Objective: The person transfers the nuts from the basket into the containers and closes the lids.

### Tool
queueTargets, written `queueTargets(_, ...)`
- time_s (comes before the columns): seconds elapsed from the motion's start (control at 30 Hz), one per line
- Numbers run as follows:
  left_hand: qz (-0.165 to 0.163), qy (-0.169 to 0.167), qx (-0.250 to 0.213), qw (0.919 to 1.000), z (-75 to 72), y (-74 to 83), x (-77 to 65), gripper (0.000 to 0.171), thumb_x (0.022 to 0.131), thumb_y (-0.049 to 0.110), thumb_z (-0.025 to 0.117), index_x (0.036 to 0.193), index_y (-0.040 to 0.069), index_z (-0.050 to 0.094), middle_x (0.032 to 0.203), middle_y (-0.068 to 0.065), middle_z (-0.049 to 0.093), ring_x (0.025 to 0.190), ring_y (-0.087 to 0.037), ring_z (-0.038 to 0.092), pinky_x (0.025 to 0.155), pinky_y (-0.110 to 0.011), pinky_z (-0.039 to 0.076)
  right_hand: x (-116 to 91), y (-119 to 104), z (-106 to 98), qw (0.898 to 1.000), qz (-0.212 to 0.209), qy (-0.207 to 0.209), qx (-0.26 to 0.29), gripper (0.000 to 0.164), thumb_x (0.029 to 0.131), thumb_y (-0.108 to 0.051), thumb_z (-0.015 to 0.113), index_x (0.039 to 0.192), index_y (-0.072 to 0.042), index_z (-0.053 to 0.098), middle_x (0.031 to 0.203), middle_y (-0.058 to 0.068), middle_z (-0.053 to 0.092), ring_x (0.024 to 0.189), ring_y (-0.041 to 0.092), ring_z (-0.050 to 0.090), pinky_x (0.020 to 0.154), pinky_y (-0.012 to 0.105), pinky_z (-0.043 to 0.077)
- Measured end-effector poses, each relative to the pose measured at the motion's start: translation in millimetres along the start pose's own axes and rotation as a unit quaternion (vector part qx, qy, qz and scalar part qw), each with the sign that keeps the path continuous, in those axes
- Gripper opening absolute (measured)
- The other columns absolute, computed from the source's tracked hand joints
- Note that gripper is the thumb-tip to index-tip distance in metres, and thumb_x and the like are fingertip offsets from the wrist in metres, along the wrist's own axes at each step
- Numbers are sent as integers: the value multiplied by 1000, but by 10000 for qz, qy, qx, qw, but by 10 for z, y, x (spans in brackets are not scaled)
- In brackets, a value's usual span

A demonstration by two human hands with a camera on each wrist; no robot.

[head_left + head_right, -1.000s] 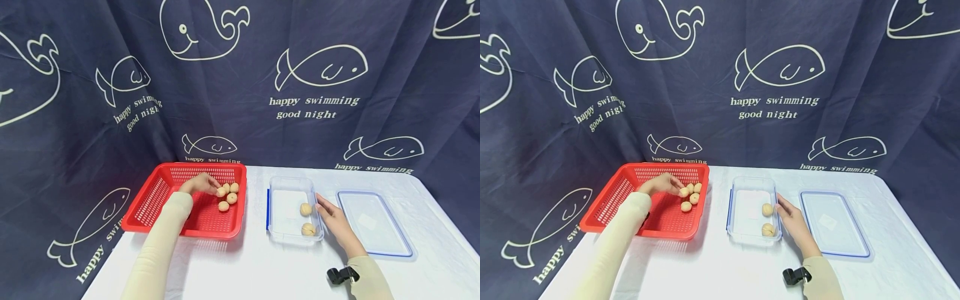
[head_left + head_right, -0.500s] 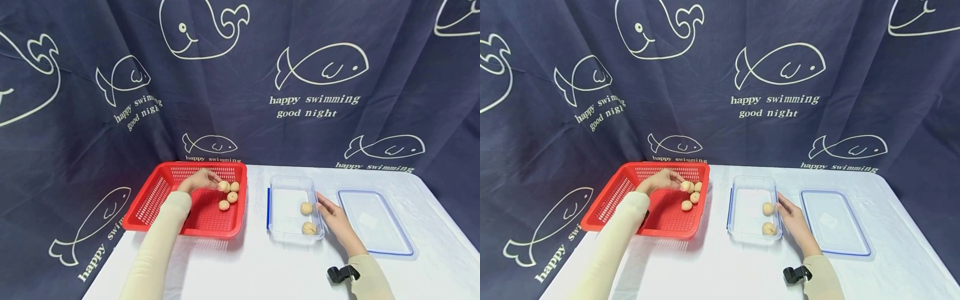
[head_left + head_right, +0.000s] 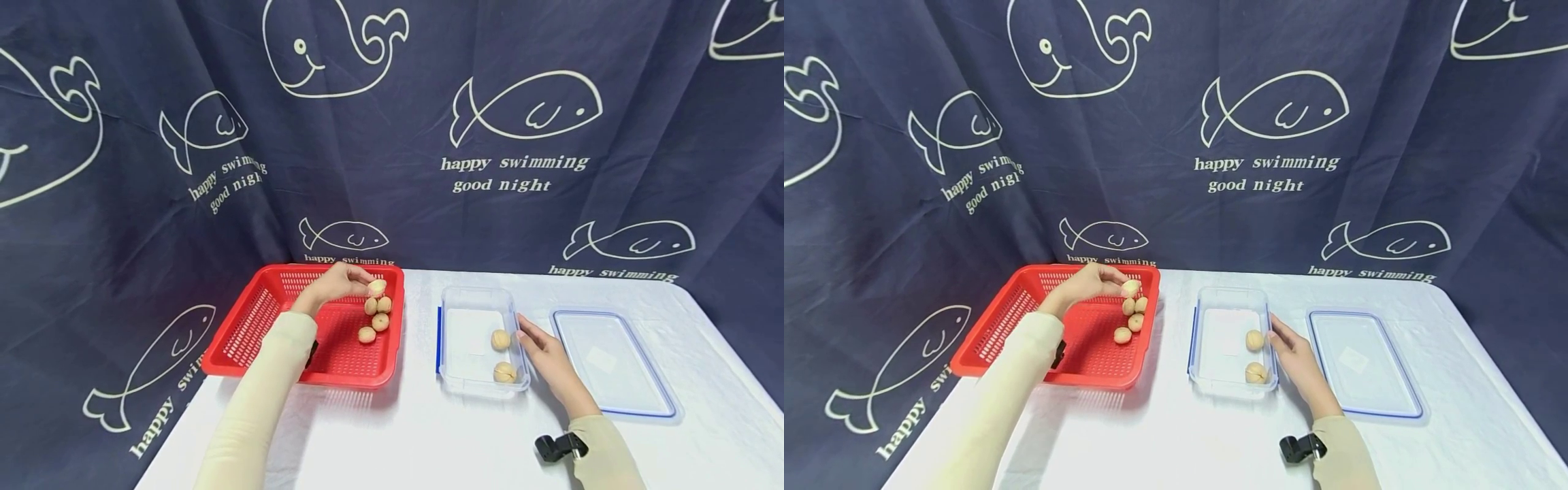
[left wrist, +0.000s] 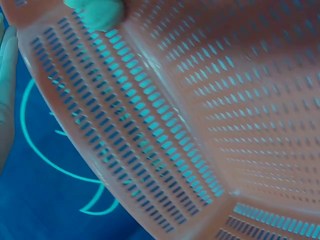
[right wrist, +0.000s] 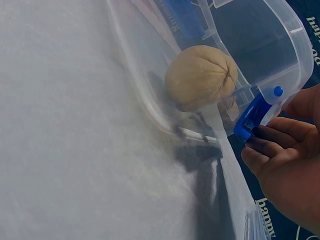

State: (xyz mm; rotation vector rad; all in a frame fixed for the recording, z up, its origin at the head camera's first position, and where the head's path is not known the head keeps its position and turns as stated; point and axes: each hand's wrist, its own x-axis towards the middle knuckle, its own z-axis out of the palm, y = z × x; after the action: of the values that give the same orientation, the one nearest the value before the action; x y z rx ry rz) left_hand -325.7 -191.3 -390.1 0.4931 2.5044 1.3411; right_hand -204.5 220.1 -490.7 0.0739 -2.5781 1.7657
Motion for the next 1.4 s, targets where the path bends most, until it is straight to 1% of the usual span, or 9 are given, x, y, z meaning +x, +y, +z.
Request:
queueTargets(0.1, 138, 23, -154, 9998, 42, 78, 1, 27, 81, 8, 75, 108, 4, 72, 98, -6, 72, 90, -18, 66, 84, -32, 52, 0, -4, 2, 10000, 17, -3, -14, 55, 104, -29, 42, 149, -1, 29, 152, 21, 29, 140, 39, 25, 112, 50, 21)
queueTargets(0.33, 343, 208, -291, 9988, 173, 269, 33, 28, 81, 13, 78, 106, 4, 72, 97, -6, 73, 90, -17, 67, 85, -32, 52, 2, -2, 2, 10000, 30, 18, 0, 56, 104, -31, 43, 149, -1, 29, 153, 20, 28, 140, 39, 24, 113, 50, 21)
queueTargets(0.53, 656, 369, -639, 9951, 333, 483, 66, 28, 81, 5, 76, 106, -3, 70, 98, -14, 72, 88, -17, 69, 84, -30, 54, -3, 8, 5, 10000, -9, 31, 44, 57, 103, -32, 43, 149, -1, 29, 153, 21, 28, 140, 40, 24, 113, 50, 21)
queueTargets(0.67, 671, 556, -831, 9927, 452, 662, 57, 28, 80, 6, 77, 105, -4, 70, 96, -14, 72, 84, -17, 70, 80, -29, 55, -9, 13, 9, 10000, -24, 28, 42, 57, 103, -32, 43, 149, -1, 29, 153, 21, 28, 140, 40, 24, 113, 51, 21)
queueTargets(0.77, 650, 738, -859, 9914, 537, 800, 57, 28, 79, 6, 78, 104, -3, 70, 96, -13, 72, 83, -15, 69, 78, -28, 55, -11, 12, 8, 10000, -23, 20, 36, 57, 103, -33, 43, 149, -1, 29, 153, 21, 28, 140, 40, 24, 113, 51, 20)
queueTargets(0.9, 736, 839, -946, 9892, 648, 969, 63, 27, 78, 6, 79, 103, -2, 71, 96, -13, 72, 84, -15, 69, 78, -27, 55, -12, 8, 5, 10000, -4, 26, -4, 58, 103, -34, 43, 149, -2, 29, 153, 21, 27, 140, 41, 23, 113, 52, 20)
queueTargets(1.2, 1001, 855, -1285, 9829, 1003, 1327, 68, 27, 77, 5, 80, 102, -2, 71, 95, -13, 72, 82, -15, 70, 76, -24, 55, -14, 8, 9, 10000, 12, 35, -53, 58, 104, -34, 42, 149, 0, 29, 153, 20, 27, 140, 40, 23, 113, 51, 20)
queueTargets(1.3, 1039, 856, -1325, 9820, 1122, 1438, 45, 27, 77, 3, 79, 103, -2, 71, 93, -13, 73, 82, -14, 70, 75, -23, 55, -14, 6, 11, 10000, 33, 55, -45, 58, 103, -34, 42, 149, -1, 29, 153, 20, 27, 140, 40, 24, 113, 51, 20)
queueTargets(1.4, 973, 860, -1386, 9818, 1219, 1513, 16, 27, 77, 4, 80, 102, -1, 71, 92, -11, 73, 81, -13, 70, 73, -22, 55, -15, 6, 12, 10000, 43, 58, -44, 57, 103, -34, 42, 149, -1, 29, 153, 20, 27, 140, 40, 24, 113, 50, 21)
